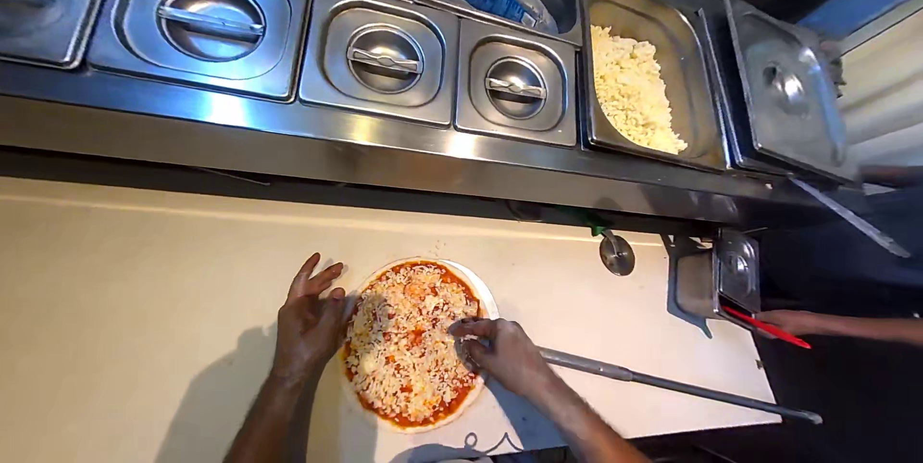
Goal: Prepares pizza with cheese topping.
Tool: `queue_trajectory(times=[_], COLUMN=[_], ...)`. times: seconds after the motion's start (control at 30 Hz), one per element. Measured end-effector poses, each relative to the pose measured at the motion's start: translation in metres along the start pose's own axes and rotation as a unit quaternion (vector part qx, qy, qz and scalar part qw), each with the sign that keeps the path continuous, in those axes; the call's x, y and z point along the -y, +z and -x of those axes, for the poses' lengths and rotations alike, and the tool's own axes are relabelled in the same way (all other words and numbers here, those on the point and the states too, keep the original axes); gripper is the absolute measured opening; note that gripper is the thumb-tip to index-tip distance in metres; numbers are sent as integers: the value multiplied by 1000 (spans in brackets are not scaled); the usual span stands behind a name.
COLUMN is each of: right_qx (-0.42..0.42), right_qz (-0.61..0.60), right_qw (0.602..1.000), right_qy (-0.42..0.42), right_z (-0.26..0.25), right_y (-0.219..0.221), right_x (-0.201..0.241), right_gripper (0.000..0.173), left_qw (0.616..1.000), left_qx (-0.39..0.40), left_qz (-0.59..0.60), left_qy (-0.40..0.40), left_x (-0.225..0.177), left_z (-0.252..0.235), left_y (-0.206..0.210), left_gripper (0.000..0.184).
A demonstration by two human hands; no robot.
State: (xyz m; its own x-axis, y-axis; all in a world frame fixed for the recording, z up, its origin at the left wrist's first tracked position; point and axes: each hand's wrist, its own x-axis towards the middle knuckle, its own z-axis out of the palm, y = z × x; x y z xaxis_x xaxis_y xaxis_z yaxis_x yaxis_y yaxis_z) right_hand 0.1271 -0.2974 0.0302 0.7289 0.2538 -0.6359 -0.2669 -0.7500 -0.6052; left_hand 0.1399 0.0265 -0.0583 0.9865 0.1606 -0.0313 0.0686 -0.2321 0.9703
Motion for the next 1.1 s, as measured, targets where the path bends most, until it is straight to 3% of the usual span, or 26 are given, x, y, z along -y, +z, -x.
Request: queue_trajectory(times=[0.17,0.33,0.47,0.6,0.73,0.87,1.0,1.1], right_qx=[-93,-119,-52,30,48,66,47,93], right_qz=[31,128,162,202,198,194,214,189], right_qw=[994,982,981,973,977,979,975,978], right_qy=[47,67,97,105,54,12,40,-2], right_z=[13,12,21,42,42,43,41,44], right_y=[9,4,15,32,53,67,61,63], right_x=[4,3,9,26,22,18,21,21], right_gripper=[31,27,31,36,25,30,25,27], left_qw=[999,999,997,978,965,938,925,924], left_qx=[-19,-4,-18,-8,64,104,73,57], left_qz=[43,38,-66,-184,-220,-269,-319,-338], left_qy=[-4,-4,37,103,131,190,192,169], left_x=[19,17,9,-4,-12,-6,0,-1], left_z=[11,10,26,70,126,170,185,189], left_y=[-13,-13,-10,1,24,48,61,63], left_gripper=[65,63,63,49,35,30,31,31])
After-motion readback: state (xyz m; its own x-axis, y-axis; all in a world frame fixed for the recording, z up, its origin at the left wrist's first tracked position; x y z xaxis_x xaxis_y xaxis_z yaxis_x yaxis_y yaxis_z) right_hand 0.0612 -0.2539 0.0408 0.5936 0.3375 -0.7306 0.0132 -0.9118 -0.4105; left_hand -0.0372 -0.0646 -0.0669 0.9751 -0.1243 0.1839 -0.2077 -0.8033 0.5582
